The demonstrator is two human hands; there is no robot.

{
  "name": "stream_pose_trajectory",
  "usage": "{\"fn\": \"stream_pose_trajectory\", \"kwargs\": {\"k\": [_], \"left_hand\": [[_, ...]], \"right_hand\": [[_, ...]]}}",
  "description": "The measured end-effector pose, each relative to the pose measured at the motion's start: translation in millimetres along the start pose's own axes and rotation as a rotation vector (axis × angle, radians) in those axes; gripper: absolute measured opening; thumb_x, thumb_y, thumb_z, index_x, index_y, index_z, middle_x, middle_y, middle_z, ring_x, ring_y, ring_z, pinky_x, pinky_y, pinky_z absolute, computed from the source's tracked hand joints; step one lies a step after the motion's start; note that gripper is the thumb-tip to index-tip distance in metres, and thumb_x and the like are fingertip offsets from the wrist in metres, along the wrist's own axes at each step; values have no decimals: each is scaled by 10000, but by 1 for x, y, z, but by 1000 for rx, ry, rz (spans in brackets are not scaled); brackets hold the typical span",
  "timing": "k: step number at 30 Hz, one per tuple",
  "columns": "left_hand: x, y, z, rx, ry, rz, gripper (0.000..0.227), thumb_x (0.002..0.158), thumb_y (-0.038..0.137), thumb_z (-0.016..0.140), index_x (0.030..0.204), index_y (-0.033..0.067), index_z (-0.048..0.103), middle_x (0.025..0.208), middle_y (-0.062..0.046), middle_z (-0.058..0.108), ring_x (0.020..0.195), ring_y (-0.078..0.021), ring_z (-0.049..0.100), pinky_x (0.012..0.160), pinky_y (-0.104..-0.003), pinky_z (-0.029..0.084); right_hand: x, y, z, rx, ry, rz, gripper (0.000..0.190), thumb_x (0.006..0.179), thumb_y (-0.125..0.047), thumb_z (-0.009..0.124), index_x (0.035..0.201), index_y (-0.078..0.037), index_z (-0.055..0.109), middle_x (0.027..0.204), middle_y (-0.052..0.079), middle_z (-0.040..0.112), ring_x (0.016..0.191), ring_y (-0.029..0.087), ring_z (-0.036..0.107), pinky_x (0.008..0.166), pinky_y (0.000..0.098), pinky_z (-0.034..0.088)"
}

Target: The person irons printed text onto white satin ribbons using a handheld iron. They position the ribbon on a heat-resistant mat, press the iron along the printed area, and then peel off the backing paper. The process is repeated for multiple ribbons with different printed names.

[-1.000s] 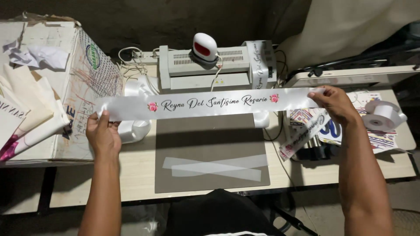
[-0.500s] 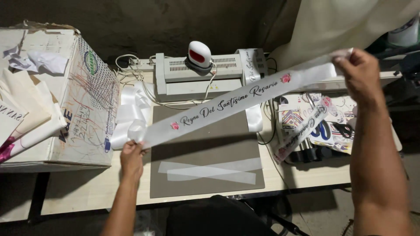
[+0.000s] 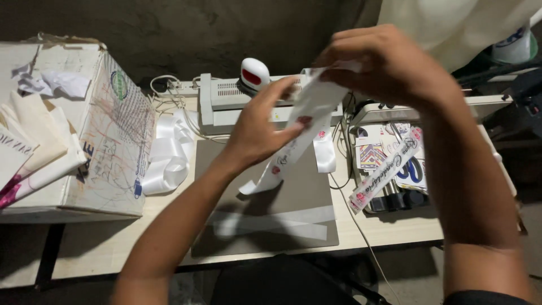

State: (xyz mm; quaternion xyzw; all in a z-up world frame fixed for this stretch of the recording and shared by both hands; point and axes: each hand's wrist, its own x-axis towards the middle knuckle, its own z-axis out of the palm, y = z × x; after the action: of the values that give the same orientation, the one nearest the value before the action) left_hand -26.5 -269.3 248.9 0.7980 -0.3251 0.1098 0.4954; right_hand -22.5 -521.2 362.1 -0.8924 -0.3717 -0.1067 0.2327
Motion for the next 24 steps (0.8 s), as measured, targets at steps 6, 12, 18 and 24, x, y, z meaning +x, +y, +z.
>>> {"fn": "stream_pose_trajectory", "kwargs": {"k": [6,12,18,24], "left_hand": [[69,2,28,-258,-44,-10,238,969,194,706,1102,1,748,923,-71,798,824,-128,749,738,-289,591],[123,7,38,-386,-76,-1,238,961,218,763,1019,-13,756,902,-55,795,769,-70,724,692,-253,592],[193,-37,49,-526,-43,24,217,999,216,760,960,4,739,849,-13,731,706,-77,659,628,-278,547],[233,-114,40,-476,67,-76,200,1005,178,763,960,-8,708,849,-20,699,714,-102,632,634,-307,506]], "right_hand": [[-37,37,50,266,402,-20,451,1067,-169,747,1440,-67,516,1317,98,625,1181,206,611,997,356,491],[-109,113,214,1035,524,201,746,994,-486,666,1592,-112,422,1349,33,575,1251,164,568,1087,339,469],[-174,98,272,1117,315,648,474,820,-226,839,1207,-4,678,1040,64,749,912,148,701,810,308,590],[-259,79,301,950,239,943,354,841,-239,808,1073,25,765,932,82,790,813,130,710,751,300,587]]}}
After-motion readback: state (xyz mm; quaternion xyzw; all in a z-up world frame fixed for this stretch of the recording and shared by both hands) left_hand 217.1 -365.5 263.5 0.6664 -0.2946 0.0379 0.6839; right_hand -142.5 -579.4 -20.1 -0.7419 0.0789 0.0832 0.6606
